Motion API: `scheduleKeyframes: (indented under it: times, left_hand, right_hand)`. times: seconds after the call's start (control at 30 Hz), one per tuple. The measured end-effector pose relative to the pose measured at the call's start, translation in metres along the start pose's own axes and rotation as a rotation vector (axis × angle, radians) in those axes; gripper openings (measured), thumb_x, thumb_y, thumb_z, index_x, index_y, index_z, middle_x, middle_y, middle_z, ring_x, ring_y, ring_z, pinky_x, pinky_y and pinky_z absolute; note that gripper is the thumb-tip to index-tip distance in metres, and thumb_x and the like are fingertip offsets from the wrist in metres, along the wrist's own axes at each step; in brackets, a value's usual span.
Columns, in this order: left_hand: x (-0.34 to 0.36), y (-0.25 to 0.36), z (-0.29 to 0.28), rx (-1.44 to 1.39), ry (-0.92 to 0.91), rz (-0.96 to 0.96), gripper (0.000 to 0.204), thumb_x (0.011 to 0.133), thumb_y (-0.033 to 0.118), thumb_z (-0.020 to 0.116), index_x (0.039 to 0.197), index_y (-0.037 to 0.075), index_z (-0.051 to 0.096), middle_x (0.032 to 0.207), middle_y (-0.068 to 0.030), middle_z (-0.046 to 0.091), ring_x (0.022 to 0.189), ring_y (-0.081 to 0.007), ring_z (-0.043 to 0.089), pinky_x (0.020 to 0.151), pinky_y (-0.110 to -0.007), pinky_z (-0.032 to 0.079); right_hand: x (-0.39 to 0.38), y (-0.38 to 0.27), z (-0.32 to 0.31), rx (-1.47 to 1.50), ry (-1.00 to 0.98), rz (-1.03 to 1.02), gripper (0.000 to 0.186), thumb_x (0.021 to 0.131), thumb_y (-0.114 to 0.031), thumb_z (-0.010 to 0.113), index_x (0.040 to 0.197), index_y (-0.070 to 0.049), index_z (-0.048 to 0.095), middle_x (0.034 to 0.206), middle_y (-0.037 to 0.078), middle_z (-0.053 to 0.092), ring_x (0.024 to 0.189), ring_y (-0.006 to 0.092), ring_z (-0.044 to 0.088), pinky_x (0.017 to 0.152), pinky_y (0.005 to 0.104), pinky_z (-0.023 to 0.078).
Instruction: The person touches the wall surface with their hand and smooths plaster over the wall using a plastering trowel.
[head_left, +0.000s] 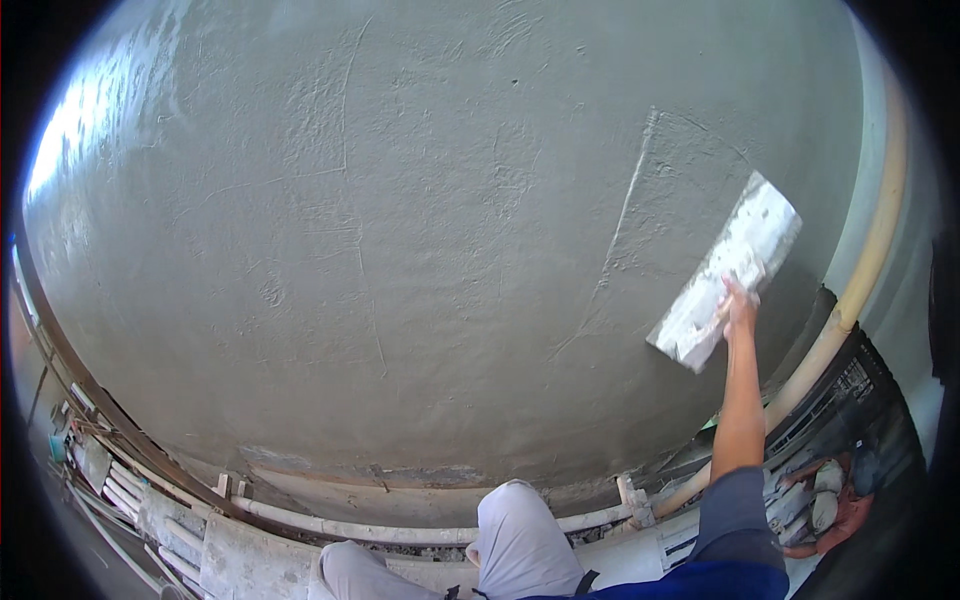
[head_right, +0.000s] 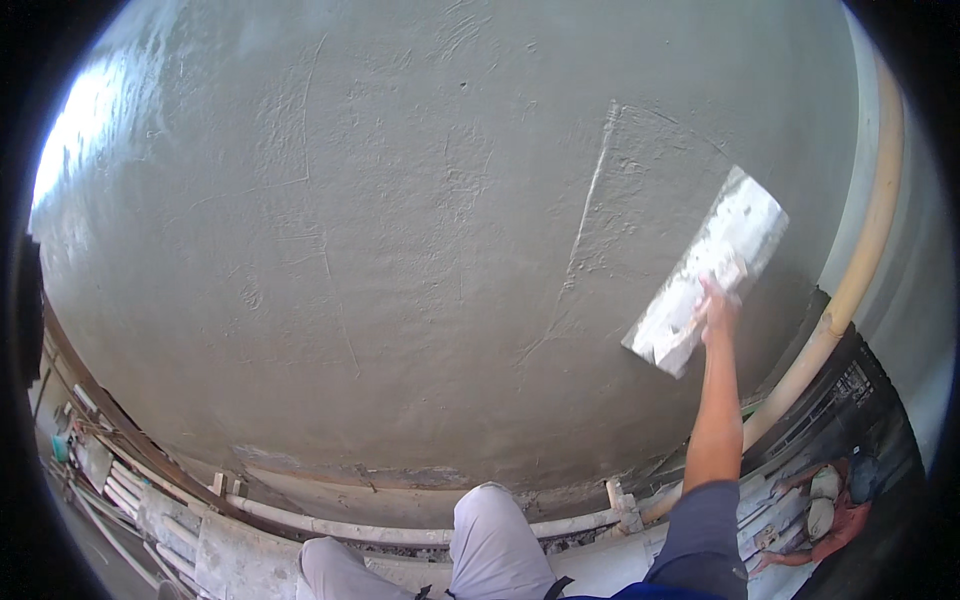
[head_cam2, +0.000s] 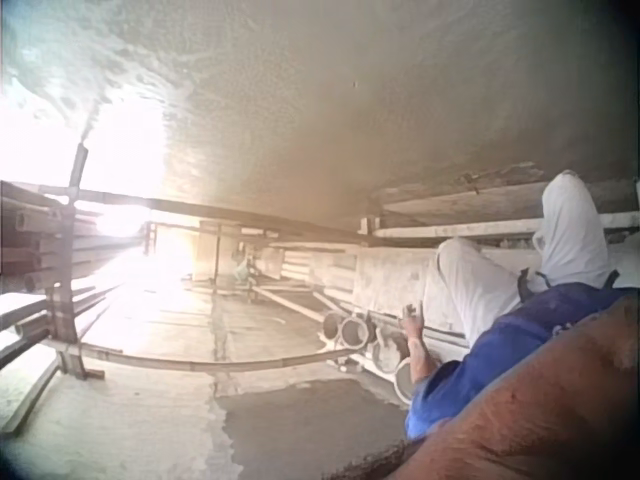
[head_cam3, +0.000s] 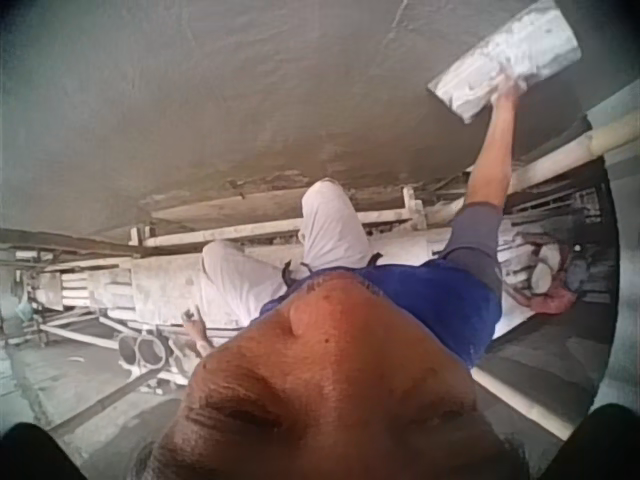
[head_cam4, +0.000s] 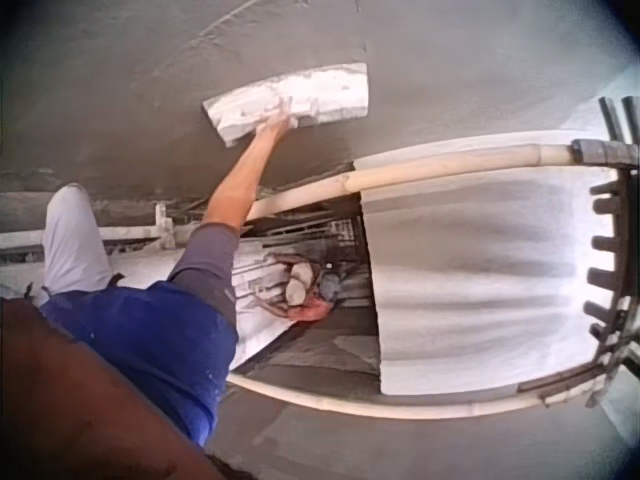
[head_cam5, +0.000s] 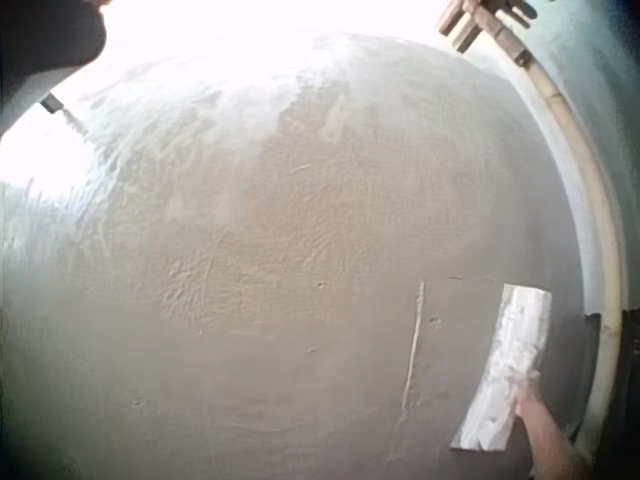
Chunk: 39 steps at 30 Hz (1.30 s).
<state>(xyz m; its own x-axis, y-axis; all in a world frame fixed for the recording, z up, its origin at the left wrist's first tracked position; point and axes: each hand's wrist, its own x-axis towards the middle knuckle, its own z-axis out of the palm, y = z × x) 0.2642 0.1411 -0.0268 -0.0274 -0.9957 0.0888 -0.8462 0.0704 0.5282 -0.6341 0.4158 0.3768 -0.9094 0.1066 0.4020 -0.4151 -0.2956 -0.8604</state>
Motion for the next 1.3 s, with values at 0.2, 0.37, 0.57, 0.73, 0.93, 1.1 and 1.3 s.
scheduleKeyframes:
  times: [0.2, 0.37, 0.57, 0.73, 0.93, 1.1, 1.3]
  left_hand:
    - [0.026, -0.011, 0.018, 0.069, -0.045, 0.007, 0.045, 0.084, 0.039, 0.068, 0.104, 0.0, 0.058, 0.089, -0.0186, 0.064, 0.078, -0.0332, 0.061, 0.071, -0.042, 0.049]
    - [0.069, 0.1, 0.006, -0.114, 0.026, 0.237, 0.038, 0.086, 0.029, 0.067, 0.106, -0.002, 0.058, 0.089, -0.0192, 0.063, 0.077, -0.0326, 0.06, 0.07, -0.041, 0.049]
    - [0.08, 0.121, -0.003, -0.127, -0.018, 0.259, 0.035, 0.085, 0.026, 0.068, 0.105, -0.002, 0.059, 0.086, -0.0173, 0.063, 0.074, -0.0306, 0.059, 0.066, -0.039, 0.048]
    - [0.111, 0.142, 0.007, -0.049, -0.011, 0.313, 0.034, 0.085, 0.024, 0.068, 0.105, -0.002, 0.059, 0.085, -0.0159, 0.062, 0.074, -0.0293, 0.059, 0.064, -0.038, 0.048]
    - [0.146, 0.206, 0.002, -0.01, -0.091, 0.492, 0.036, 0.086, 0.024, 0.067, 0.109, -0.002, 0.058, 0.098, -0.0194, 0.063, 0.092, -0.0361, 0.059, 0.078, -0.041, 0.047]
    - [0.145, 0.214, -0.008, -0.086, -0.018, 0.529, 0.033, 0.086, 0.023, 0.068, 0.106, -0.001, 0.059, 0.098, -0.0195, 0.063, 0.09, -0.0366, 0.059, 0.077, -0.042, 0.047]
    - [0.129, 0.126, 0.001, 0.061, 0.054, 0.428, 0.034, 0.084, 0.026, 0.07, 0.102, -0.001, 0.059, 0.084, -0.0164, 0.061, 0.075, -0.033, 0.057, 0.069, -0.042, 0.047]
  right_hand:
    - [-0.088, 0.058, -0.008, -0.627, -0.237, -0.755, 0.031, 0.069, -0.019, 0.076, 0.091, 0.0, 0.065, 0.075, 0.011, 0.066, 0.068, 0.0238, 0.066, 0.065, 0.0393, 0.053]
    - [-0.123, 0.08, 0.039, -1.116, -0.639, -0.667, 0.036, 0.061, -0.028, 0.073, 0.087, -0.004, 0.065, 0.077, 0.019, 0.066, 0.073, 0.0379, 0.065, 0.067, 0.0456, 0.053]
    - [-0.068, -0.002, 0.076, -1.052, -0.442, -0.838, 0.04, 0.06, -0.023, 0.074, 0.094, -0.002, 0.067, 0.08, 0.021, 0.067, 0.074, 0.038, 0.065, 0.067, 0.044, 0.053]
    - [-0.025, -0.084, 0.098, -0.867, -0.265, -0.733, 0.039, 0.066, -0.017, 0.069, 0.1, 0.002, 0.065, 0.086, 0.021, 0.068, 0.083, 0.034, 0.068, 0.075, 0.0393, 0.053]
    - [0.075, -0.128, 0.088, -0.676, -0.133, -0.694, 0.027, 0.067, -0.014, 0.071, 0.086, 0.003, 0.065, 0.07, 0.012, 0.066, 0.058, 0.0189, 0.063, 0.054, 0.0336, 0.05]
    - [0.117, -0.138, 0.054, -0.413, -0.061, -0.315, 0.013, 0.069, -0.013, 0.068, 0.069, -0.004, 0.059, 0.058, 0.002, 0.053, 0.046, 0.0115, 0.052, 0.04, 0.028, 0.038]
    - [0.155, -0.107, -0.011, -0.089, 0.002, -0.12, 0.013, 0.073, -0.017, 0.066, 0.072, -0.005, 0.06, 0.063, 0.003, 0.054, 0.046, 0.0123, 0.048, 0.042, 0.0289, 0.04]
